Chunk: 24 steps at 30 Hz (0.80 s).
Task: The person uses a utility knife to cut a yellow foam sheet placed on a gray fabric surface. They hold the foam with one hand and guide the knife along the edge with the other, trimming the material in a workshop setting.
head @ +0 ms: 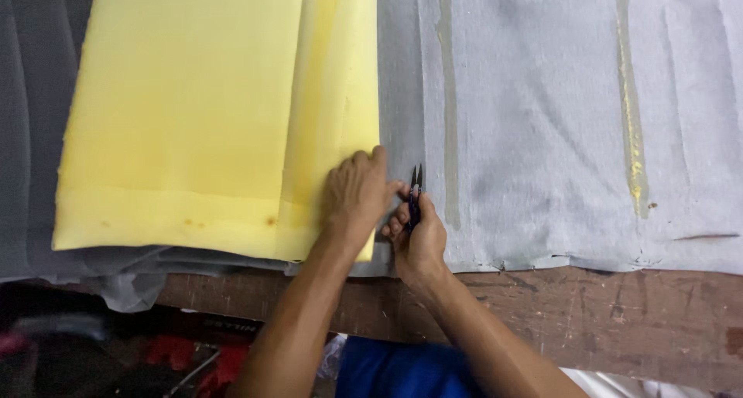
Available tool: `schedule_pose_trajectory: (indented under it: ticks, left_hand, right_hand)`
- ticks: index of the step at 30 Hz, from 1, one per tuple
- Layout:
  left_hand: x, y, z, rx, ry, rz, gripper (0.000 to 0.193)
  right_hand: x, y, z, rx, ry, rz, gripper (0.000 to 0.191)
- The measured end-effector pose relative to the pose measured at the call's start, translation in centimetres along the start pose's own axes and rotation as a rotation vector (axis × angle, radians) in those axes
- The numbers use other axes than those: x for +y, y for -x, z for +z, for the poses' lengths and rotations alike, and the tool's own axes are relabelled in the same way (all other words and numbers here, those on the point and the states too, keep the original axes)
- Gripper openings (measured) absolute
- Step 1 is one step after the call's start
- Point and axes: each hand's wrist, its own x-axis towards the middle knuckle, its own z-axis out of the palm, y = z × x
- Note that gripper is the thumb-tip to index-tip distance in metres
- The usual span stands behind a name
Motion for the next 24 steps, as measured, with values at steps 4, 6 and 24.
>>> schedule_pose_trajectory:
  ticks: [4,6,24]
  left_hand:
    - [-3.0,-0.3,0.6,0.020,-0.013,0.029,0.031]
    - [-4.4,0.0,0.8,0.095,0.005,0.014,0.024]
    - [-7.7,1.0,1.2,0.062,0.933,-0.055,0.014]
  right_hand:
    - [-0.1,-0.7,-0.5,0.031,0.064,0.049,0.035]
    - [-0.2,-0.6,-0.4,0.020,0.092,0.069,0.035]
    - [-0.8,-0.4,3.5,0.037,0.157,0.225,0.038]
